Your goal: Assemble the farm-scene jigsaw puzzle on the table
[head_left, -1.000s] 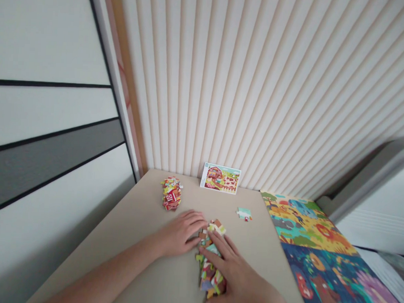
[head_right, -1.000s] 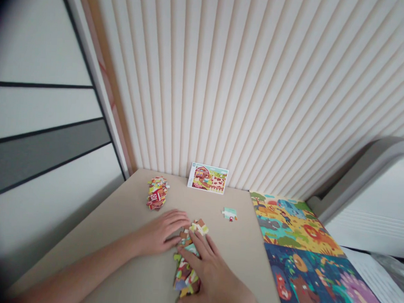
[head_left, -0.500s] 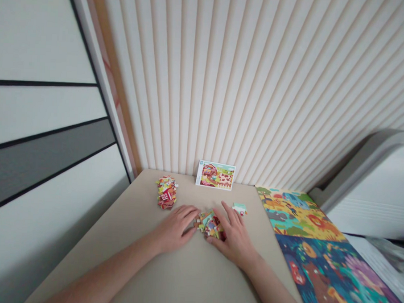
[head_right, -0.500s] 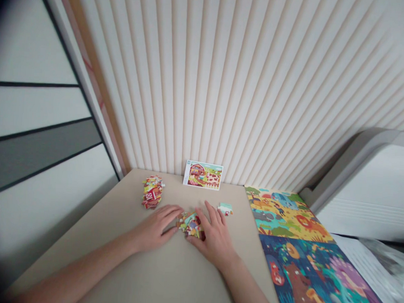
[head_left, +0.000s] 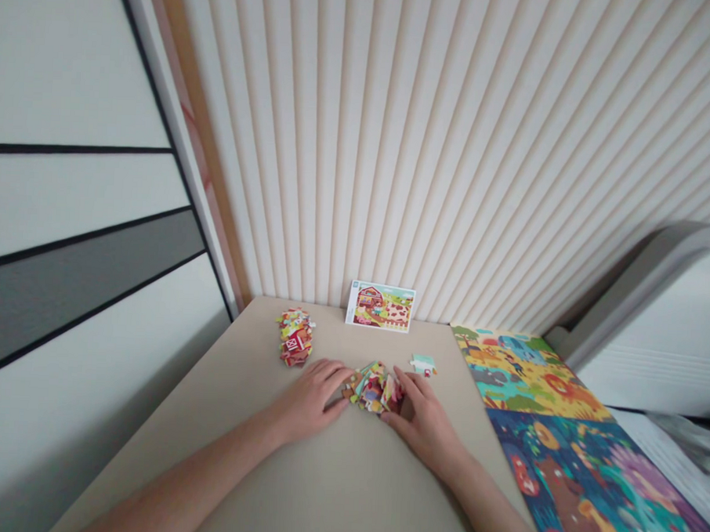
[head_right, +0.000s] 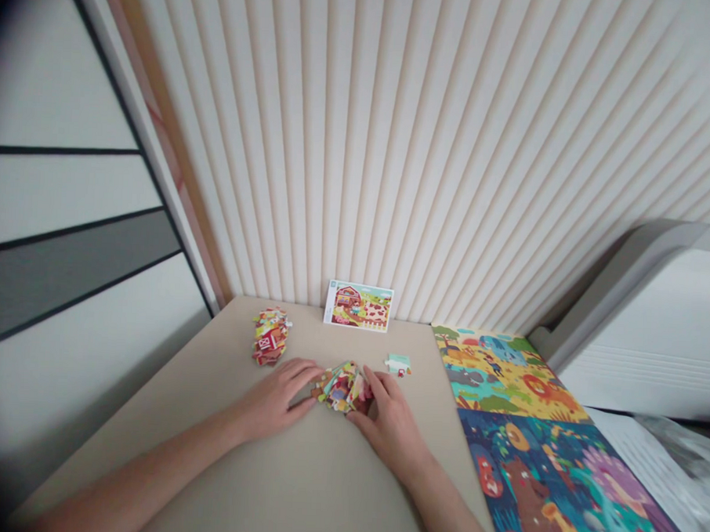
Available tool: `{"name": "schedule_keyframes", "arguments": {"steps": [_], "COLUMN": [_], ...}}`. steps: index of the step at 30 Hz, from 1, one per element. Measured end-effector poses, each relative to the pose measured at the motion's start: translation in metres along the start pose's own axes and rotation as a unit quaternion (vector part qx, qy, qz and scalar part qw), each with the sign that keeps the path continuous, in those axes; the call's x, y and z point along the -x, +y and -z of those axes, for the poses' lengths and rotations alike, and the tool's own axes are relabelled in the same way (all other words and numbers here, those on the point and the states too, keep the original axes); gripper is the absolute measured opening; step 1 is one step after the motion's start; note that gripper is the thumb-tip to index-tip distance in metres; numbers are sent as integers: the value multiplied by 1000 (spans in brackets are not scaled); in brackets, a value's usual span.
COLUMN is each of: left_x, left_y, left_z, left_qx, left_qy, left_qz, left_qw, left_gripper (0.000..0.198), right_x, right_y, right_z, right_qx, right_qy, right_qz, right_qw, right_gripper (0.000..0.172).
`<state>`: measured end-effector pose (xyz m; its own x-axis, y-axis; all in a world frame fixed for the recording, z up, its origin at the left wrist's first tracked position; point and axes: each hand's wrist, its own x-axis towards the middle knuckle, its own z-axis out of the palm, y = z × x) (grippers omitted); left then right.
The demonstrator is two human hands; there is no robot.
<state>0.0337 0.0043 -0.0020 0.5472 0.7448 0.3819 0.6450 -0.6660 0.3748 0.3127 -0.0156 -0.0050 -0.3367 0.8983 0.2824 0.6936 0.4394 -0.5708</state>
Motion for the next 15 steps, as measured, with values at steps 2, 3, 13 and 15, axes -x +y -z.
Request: {"name": "schedule_keyframes", "arguments": {"steps": [2,3,13,15], "left_x": [0,0,0,0], "left_y": [-2,-3,-10,-11], "left_z": [-1,-2,-5,-6], "left_qx": [-3,-4,-1,1], "left_qy": [9,16,54,49], "left_qz": [12,19,20,17], "left_qw": [1000,1000,998,999], "left_gripper": [46,45,42,43], "right_x": [0,0,-2,-2], "right_y": [0,0,3,1], "right_z": [0,1,15,14], "right_qx": [-27,-32,-5,-21], "right_qy": [0,-3,-10,6], "right_qz": [8,11,3,1], "right_qw": [1000,999,1000,1000], "right_gripper": [76,75,63,63]}}
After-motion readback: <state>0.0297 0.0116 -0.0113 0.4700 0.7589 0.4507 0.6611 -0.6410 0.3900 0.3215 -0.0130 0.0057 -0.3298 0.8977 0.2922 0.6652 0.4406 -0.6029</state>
